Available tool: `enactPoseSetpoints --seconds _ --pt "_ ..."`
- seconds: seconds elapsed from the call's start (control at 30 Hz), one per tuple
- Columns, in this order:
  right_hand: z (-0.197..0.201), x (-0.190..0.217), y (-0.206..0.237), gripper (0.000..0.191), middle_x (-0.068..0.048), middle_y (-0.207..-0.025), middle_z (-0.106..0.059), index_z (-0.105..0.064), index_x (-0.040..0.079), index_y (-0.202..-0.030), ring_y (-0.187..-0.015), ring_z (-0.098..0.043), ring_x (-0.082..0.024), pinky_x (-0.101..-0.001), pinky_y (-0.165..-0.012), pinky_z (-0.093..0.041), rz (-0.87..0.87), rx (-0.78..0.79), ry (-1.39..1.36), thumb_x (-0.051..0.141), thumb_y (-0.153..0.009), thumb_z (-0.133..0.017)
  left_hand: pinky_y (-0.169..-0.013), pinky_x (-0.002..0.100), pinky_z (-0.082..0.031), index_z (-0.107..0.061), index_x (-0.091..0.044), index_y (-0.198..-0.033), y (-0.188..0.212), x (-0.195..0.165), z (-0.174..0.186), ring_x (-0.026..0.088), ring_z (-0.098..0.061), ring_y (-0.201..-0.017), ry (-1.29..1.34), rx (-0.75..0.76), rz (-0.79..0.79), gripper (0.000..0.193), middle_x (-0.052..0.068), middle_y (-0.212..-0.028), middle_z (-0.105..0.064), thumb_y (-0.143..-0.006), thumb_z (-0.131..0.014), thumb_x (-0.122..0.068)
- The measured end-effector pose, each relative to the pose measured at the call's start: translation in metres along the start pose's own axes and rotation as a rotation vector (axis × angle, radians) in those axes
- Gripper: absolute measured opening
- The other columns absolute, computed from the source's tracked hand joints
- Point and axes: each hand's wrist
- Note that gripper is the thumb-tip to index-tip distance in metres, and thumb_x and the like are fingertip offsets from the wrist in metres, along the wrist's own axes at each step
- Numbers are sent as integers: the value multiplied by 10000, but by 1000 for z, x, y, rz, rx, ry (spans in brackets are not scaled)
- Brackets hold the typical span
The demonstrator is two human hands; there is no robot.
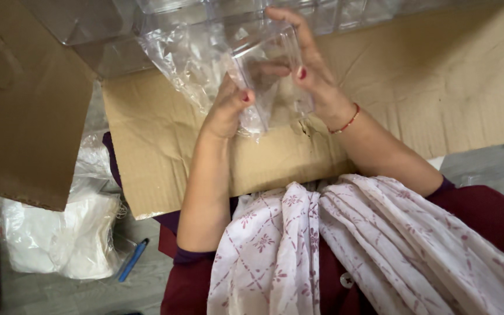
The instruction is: The person sits on the floor and packs white folded fabric items into clear plastic bags, twisting the bags closed and placing the bagged items into clear plastic storage boxes. They work over a flattened cardboard sheet and reach to a pile of wrapped items beside them.
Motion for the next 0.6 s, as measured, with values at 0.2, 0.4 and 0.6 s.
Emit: enactPoseSetpoints --seconds 0.2,0.4,0.6 --pt "43 -4 -1 540 -111 -1553 -468 -489 159 -1480 -1406 -477 -353 -463 -1214 -387 -5 1 -627 434 -1042 -646 -1183 403 -463 -358 -6 -1513 0 7 14 292 -578 -1357 384 39 26 1057 193 -1444 -597 -730 -915 -445" --pt "48 -19 8 579 -93 -1547 -448 -462 167 -1559 -1461 -406 -315 -436 -1283 -289 -34 -1 -478 376 -1057 -660 -842 333 -410 -357 10 -1596 0 49 45 210 -474 -939 225 -119 97 1106 143 -1354 -599 -681 -924 -245" --pt "47 -8 6 636 -136 -1578 -438 -438 159 -1562 -1451 -428 -277 -402 -1272 -291 -65 94 -555 469 -1037 -620 -1163 340 -426 -324 -24 -1574 2 78 70 225 -518 -1371 350 -128 79 1122 80 -1462 -541 -644 -928 -198"
Point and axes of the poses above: each hand's wrist, its own y-axis away from the middle knuckle, its own z-axis out of the back of the hand, x = y × z
